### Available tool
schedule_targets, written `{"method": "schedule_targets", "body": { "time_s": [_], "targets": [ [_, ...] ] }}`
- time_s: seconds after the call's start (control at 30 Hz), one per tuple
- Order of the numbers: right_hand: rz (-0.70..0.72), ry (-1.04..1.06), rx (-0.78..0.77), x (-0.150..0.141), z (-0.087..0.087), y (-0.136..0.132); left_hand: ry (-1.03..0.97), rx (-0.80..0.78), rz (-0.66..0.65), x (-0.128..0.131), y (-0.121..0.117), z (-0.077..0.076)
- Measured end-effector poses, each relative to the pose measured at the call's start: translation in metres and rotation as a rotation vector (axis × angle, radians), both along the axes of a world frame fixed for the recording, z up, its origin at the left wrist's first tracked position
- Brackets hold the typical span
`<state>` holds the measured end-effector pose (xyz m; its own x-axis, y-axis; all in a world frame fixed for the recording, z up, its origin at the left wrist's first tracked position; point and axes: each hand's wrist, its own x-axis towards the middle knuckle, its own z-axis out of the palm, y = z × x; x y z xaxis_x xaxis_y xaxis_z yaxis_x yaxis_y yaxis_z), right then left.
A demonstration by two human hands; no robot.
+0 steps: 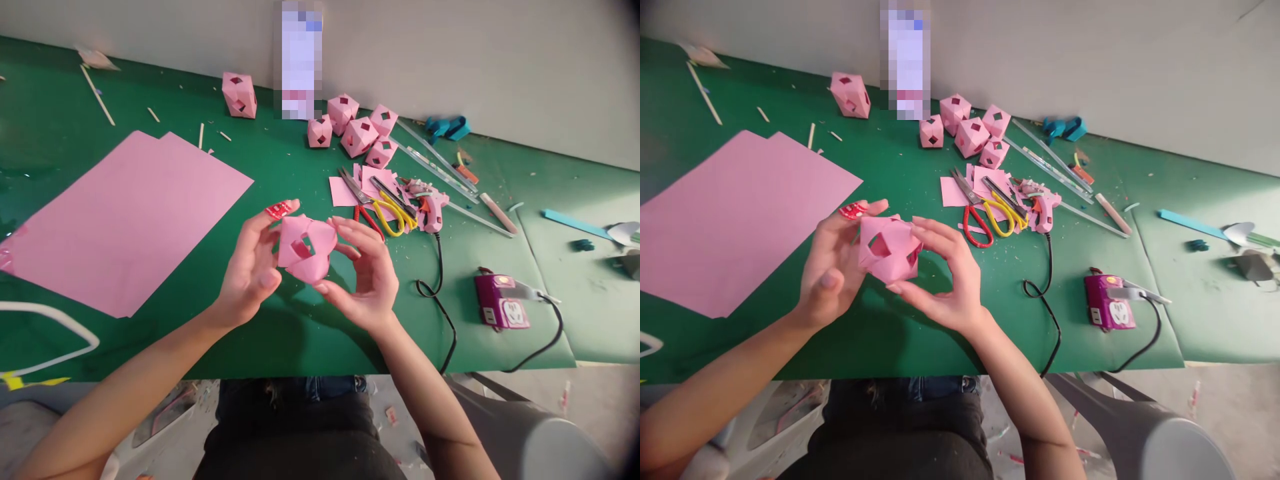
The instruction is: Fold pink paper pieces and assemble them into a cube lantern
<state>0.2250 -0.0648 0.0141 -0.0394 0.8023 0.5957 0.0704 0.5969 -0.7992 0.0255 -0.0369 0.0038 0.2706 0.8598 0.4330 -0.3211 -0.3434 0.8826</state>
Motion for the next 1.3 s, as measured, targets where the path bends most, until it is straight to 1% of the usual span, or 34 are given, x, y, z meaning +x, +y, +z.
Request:
{"method": "schedule_targets", "body": {
  "time_s": [0.07, 0.17, 0.3, 0.4, 0.47, 0.53, 0.63, 0.7, 0.8, 0.87, 0.97, 1.0, 1.03, 1.13, 1.2, 1.3],
  "targets": [
    [-0.025, -0.094, 0.125, -0.001, 0.001, 0.001, -0.010, -0.060, 0.019, 0.001, -0.002, 0.003],
    [-0.013, -0.158, 0.189, -0.004, 0.005, 0.000, 0.015, -0.113, 0.075, 0.000, -0.003, 0.007],
    [-0.015, -0.142, 0.149, -0.007, 0.005, 0.000, 0.021, -0.105, 0.110, -0.002, -0.004, 0.010],
    [-0.052, -0.113, 0.132, -0.008, 0.004, -0.001, 0.000, -0.047, 0.091, -0.001, -0.003, 0.010],
    [-0.053, -0.108, 0.128, -0.007, 0.003, -0.001, -0.007, -0.043, 0.086, 0.000, -0.003, 0.010],
    [-0.027, -0.117, 0.080, -0.004, 0.004, 0.000, 0.000, -0.075, 0.099, 0.001, -0.002, 0.010],
    [0.059, -0.161, -0.010, 0.000, 0.004, 0.002, 0.057, -0.154, 0.154, 0.003, -0.001, 0.012],
    [0.103, -0.217, 0.005, 0.002, 0.004, 0.003, 0.117, -0.229, 0.200, 0.004, -0.001, 0.014],
    [0.087, -0.286, 0.015, 0.002, 0.004, 0.003, 0.198, -0.281, 0.225, 0.004, -0.002, 0.017],
    [0.067, -0.242, -0.083, 0.002, 0.006, 0.001, 0.240, -0.245, 0.191, 0.000, -0.002, 0.018],
    [0.064, -0.061, -0.305, 0.002, 0.011, 0.000, 0.323, -0.089, 0.080, -0.010, 0.000, 0.020],
    [0.067, -0.010, -0.366, 0.003, 0.013, 0.000, 0.359, -0.014, 0.051, -0.014, 0.001, 0.020],
    [0.071, 0.027, -0.405, 0.004, 0.015, 0.000, 0.406, 0.023, 0.035, -0.016, 0.002, 0.020],
    [0.119, 0.067, -0.450, 0.004, 0.018, 0.000, 0.462, 0.035, 0.029, -0.019, 0.004, 0.022],
    [0.141, 0.066, -0.464, 0.003, 0.017, 0.000, 0.439, 0.015, 0.037, -0.017, 0.004, 0.022],
    [0.129, 0.067, -0.458, 0.001, 0.015, 0.001, 0.371, -0.016, 0.062, -0.013, 0.001, 0.022]
  ]
}}
